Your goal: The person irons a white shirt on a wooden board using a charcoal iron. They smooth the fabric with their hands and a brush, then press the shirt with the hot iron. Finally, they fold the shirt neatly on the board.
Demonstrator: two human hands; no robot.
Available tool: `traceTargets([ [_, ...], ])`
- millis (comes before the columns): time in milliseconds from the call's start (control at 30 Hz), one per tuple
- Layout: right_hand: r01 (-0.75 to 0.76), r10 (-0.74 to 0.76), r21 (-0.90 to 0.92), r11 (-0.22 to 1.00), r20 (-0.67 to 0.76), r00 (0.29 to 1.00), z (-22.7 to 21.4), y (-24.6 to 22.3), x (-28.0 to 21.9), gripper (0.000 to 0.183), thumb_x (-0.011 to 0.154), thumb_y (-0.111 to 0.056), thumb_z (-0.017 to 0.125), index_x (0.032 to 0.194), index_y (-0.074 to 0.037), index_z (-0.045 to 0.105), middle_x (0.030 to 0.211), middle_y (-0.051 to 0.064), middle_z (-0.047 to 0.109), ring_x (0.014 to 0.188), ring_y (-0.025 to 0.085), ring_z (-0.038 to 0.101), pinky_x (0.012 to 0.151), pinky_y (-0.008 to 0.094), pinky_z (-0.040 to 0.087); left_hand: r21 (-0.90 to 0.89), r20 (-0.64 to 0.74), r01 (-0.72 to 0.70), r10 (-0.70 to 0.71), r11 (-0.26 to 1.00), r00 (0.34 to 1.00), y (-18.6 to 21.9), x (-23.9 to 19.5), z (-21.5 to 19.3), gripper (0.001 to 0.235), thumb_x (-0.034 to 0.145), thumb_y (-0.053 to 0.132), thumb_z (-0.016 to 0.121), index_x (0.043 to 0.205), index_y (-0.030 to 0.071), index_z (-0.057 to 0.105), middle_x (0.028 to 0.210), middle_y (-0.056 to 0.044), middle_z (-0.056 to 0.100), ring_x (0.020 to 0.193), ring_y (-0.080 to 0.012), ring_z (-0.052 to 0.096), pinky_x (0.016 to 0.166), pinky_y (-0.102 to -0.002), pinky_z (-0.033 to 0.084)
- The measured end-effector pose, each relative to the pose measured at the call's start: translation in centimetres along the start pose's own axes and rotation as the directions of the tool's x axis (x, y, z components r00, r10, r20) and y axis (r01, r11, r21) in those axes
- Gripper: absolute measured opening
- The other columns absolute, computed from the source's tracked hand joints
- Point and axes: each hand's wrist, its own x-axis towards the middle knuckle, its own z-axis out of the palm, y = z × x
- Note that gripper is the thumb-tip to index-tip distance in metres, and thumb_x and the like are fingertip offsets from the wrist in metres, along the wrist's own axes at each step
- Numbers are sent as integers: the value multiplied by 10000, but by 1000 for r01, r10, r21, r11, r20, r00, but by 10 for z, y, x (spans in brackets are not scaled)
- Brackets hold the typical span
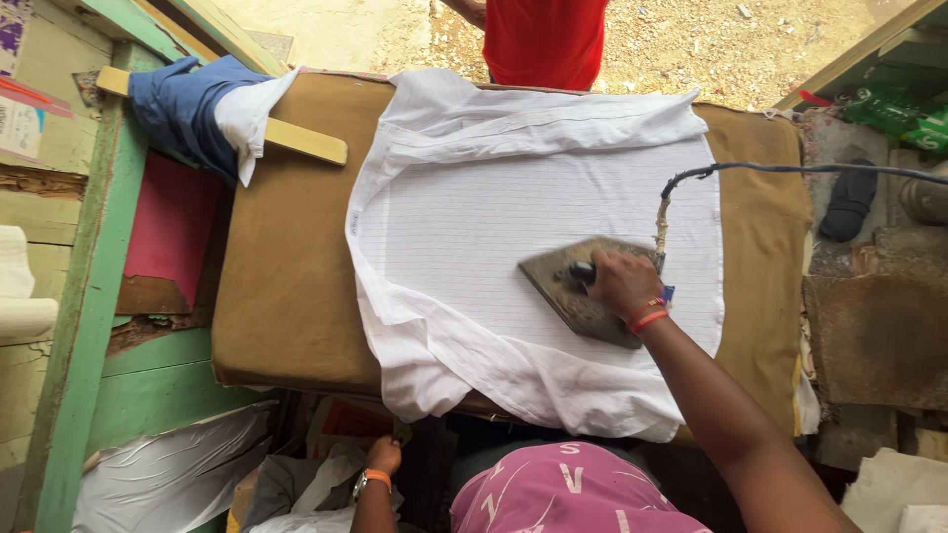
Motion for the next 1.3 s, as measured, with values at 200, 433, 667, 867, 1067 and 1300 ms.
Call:
traceTargets([
  [200, 53, -72, -139, 989, -135, 988, 2, 55, 100, 595, 986, -131, 619, 1516, -371, 495, 916, 109, 690, 768, 270, 699, 632, 415, 566, -99, 231, 117, -92, 988, 969, 38, -70, 54, 378, 1009, 325, 552, 1345, 209, 683, 1387, -81, 663, 1314, -293, 615, 1119, -402, 472],
  [433, -210, 208, -4, 978, 145, 967, -5, 115, 136, 902, 883, -144, 687, 1614, -433, 246, 1036, 186, 709, 947, 412, 718, 763, 533, 563, -83, 230, 118, -96, 990, 968, 47, -97, 63, 387, 1014, 349, 568, 1366, 222, 665, 1415, -75, 663, 1329, -282, 618, 1121, -393, 484],
  [667, -519, 509, 110, 848, 105, 854, -1, 112, -2, 1046, 781, -173, 715, 1652, -316, 153, 1021, 263, 714, 931, 468, 694, 824, 560, 543, 94, 281, -37, 9, 995, 960, 32, -32, 49, 428, 989, 357, 593, 1353, 141, 663, 1407, -143, 637, 1318, -331, 602, 1115, -407, 474],
  [867, -663, 664, 135, 736, 51, 746, 3, 90, -98, 926, 838, -216, 664, 1656, -322, 243, 1033, 229, 727, 914, 455, 708, 808, 565, 560, 262, 392, -556, 440, 789, 808, 74, 5, -2, 407, 939, 246, 536, 1284, 89, 684, 1397, -154, 621, 1272, -330, 607, 1084, -398, 473],
  [1067, -596, 601, 120, 794, -5, 799, 0, 113, -84, 884, 844, -278, 694, 1630, -319, 292, 1052, 181, 726, 890, 450, 699, 765, 569, 552, 372, 545, -348, 101, 860, 832, 89, -20, -3, 475, 962, 393, 586, 1264, 38, 680, 1364, -195, 646, 1287, -344, 615, 1093, -400, 479],
  [1300, -308, 312, 55, 950, -193, 930, 8, 201, 12, 590, 1020, -401, 669, 1562, -273, 474, 999, 176, 685, 879, 393, 697, 735, 524, 559, 270, 484, -131, -16, 954, 875, 124, -81, 52, 605, 976, 451, 642, 1369, -7, 608, 1429, -238, 591, 1369, -373, 557, 1140, -403, 453],
])
